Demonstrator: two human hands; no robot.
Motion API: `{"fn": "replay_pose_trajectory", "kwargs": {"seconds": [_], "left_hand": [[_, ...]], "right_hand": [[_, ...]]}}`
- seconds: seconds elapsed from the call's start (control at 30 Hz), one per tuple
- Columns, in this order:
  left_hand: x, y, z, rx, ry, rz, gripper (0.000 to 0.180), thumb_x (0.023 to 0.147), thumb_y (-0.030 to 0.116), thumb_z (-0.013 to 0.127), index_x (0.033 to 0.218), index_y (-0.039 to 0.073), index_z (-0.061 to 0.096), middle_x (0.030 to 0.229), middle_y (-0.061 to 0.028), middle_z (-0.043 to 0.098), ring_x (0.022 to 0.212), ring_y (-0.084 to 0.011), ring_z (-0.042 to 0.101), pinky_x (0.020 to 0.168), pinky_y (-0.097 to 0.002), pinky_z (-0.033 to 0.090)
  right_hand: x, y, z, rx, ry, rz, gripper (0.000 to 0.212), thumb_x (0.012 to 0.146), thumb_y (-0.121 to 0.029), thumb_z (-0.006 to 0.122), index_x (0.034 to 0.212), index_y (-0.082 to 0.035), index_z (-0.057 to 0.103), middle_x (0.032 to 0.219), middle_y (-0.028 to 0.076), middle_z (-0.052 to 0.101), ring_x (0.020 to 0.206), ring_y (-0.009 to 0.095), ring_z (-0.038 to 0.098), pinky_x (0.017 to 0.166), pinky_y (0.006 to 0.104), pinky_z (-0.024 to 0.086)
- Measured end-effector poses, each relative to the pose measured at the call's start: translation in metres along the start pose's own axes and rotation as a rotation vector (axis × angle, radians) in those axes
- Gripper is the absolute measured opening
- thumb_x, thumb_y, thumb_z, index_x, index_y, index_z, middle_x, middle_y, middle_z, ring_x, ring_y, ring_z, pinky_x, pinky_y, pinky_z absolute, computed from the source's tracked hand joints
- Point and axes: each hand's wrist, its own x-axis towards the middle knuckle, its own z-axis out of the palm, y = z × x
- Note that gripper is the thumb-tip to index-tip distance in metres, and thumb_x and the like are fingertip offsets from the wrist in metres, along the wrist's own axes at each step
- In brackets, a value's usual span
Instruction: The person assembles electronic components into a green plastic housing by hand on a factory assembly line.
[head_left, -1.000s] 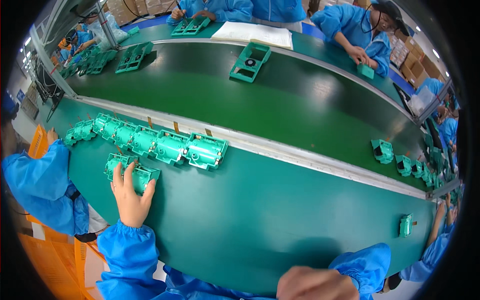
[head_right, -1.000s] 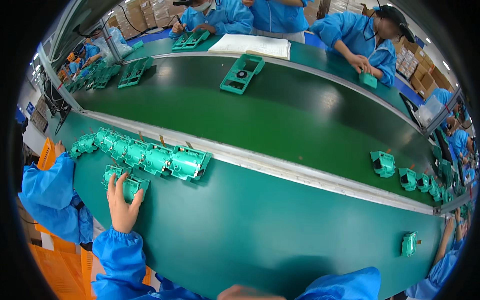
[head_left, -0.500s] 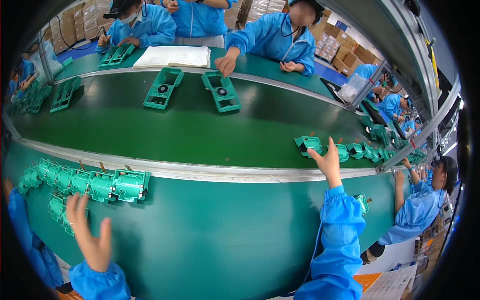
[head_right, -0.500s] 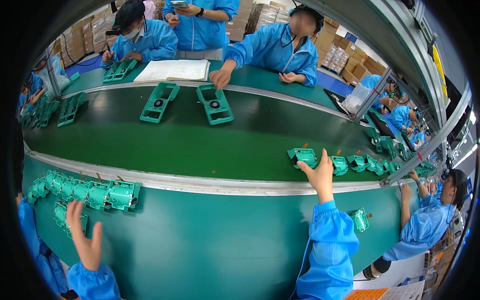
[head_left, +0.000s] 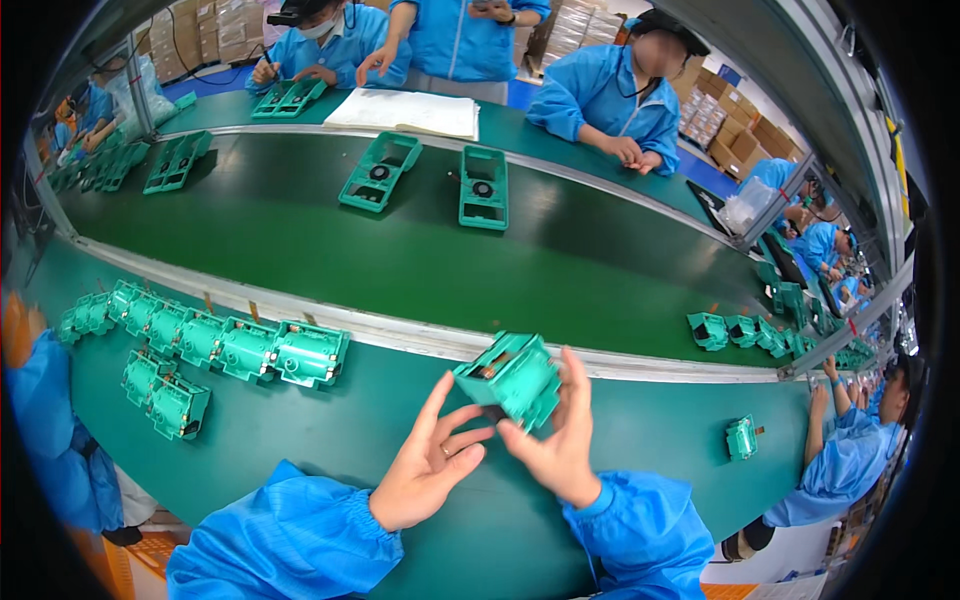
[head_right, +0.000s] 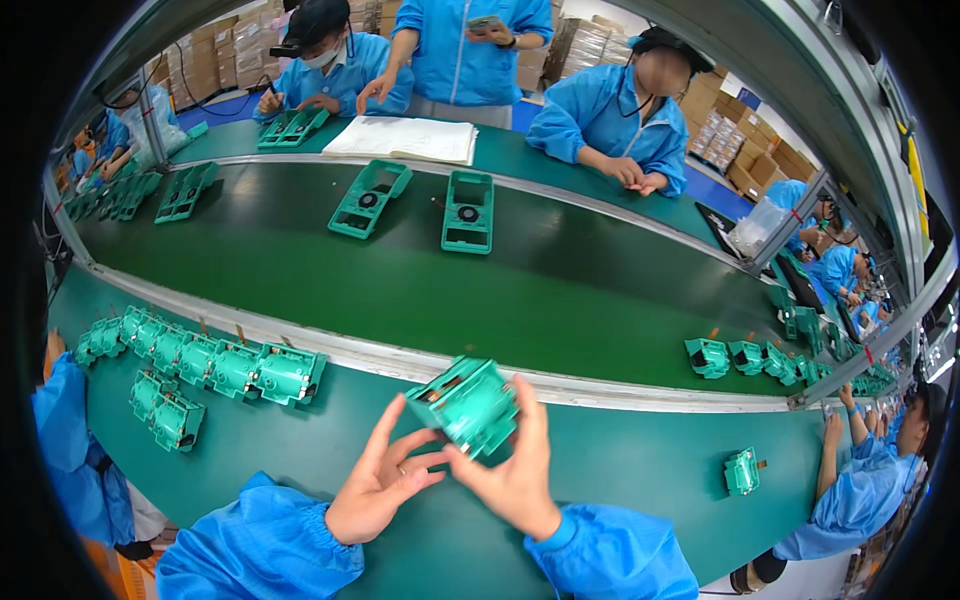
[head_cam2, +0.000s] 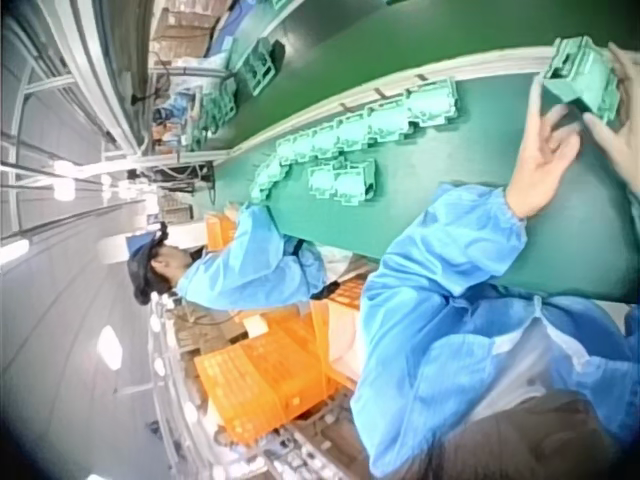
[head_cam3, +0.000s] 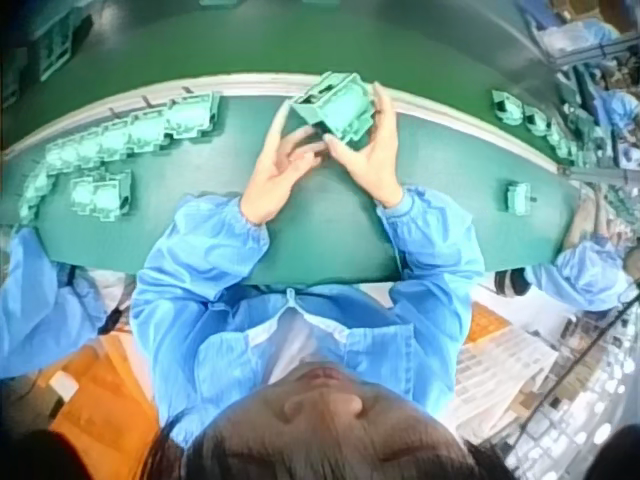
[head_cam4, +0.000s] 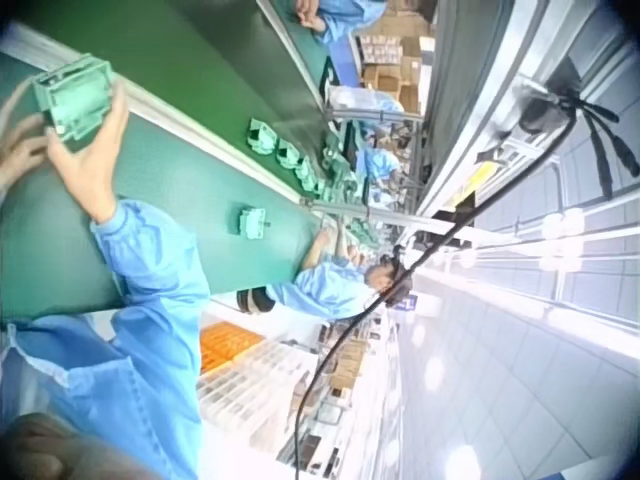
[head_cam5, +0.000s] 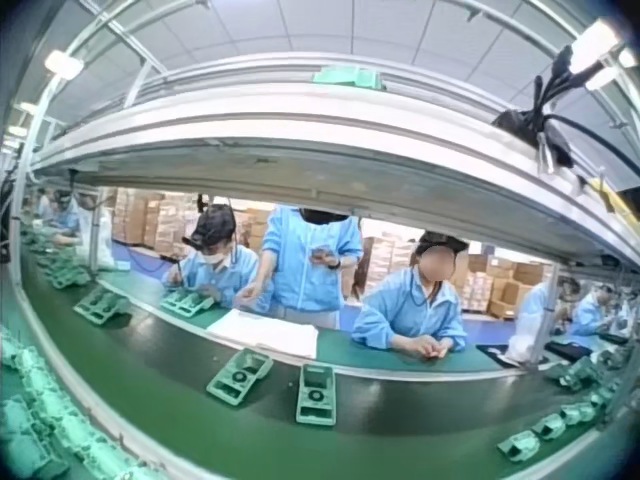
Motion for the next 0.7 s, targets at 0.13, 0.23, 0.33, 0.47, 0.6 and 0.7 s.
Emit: {"fn": "replay_pose_trajectory", "kwargs": {"seconds": [0.13,0.23,0.33,0.47,0.6,0.7], "left_hand": [[-0.002,0.001,-0.005,-0.327,0.021,0.088,0.074,0.084,-0.001,0.049,0.139,0.015,0.002,0.125,-0.0166,0.039,0.107,-0.0200,0.048,0.091,-0.0347,0.039],[-0.003,0.005,-0.016,-0.393,-0.038,-0.001,0.075,0.085,0.000,0.050,0.139,0.016,0.001,0.128,-0.0107,0.039,0.109,-0.0190,0.047,0.089,-0.0361,0.040],[-0.001,0.010,-0.023,-0.496,-0.120,-0.019,0.074,0.086,0.004,0.049,0.139,0.016,-0.002,0.130,-0.0075,0.037,0.113,-0.0184,0.044,0.088,-0.0373,0.040],[0.000,0.007,-0.028,-0.510,-0.073,-0.082,0.072,0.087,0.006,0.046,0.139,0.017,-0.002,0.134,-0.0061,0.032,0.116,-0.0191,0.040,0.090,-0.0359,0.038],[0.003,0.006,-0.034,-0.503,-0.091,-0.051,0.070,0.087,0.005,0.047,0.139,0.015,0.002,0.134,-0.0074,0.030,0.117,-0.0204,0.038,0.091,-0.0355,0.037],[0.000,0.011,-0.025,-0.514,-0.077,0.002,0.074,0.082,0.002,0.053,0.139,0.011,0.006,0.134,-0.0094,0.028,0.118,-0.0218,0.037,0.092,-0.0359,0.037]], "right_hand": [[-0.021,-0.009,0.018,0.159,-0.082,0.115,0.091,0.061,-0.016,0.078,0.129,-0.001,0.022,0.120,0.014,0.029,0.106,0.023,0.044,0.086,0.0344,0.044],[-0.028,-0.008,0.019,0.230,-0.118,-0.049,0.081,0.069,-0.016,0.073,0.130,-0.001,0.022,0.119,0.012,0.032,0.104,0.020,0.044,0.088,0.0329,0.041],[-0.027,-0.012,0.015,0.757,0.012,0.386,0.066,0.080,-0.011,0.061,0.131,-0.001,0.022,0.118,0.011,0.036,0.104,0.018,0.044,0.089,0.0317,0.039],[-0.026,-0.012,0.014,0.779,-0.003,0.340,0.050,0.084,0.003,0.048,0.130,0.002,0.028,0.117,0.010,0.039,0.107,0.019,0.044,0.088,0.0309,0.040],[-0.026,-0.007,0.015,0.749,-0.030,0.213,0.048,0.083,0.007,0.048,0.127,0.004,0.032,0.117,0.010,0.038,0.107,0.020,0.044,0.088,0.0312,0.040],[-0.028,-0.008,0.011,0.672,-0.027,0.116,0.046,0.081,0.010,0.049,0.125,0.005,0.035,0.117,0.011,0.037,0.107,0.020,0.045,0.088,0.0316,0.041]]}}
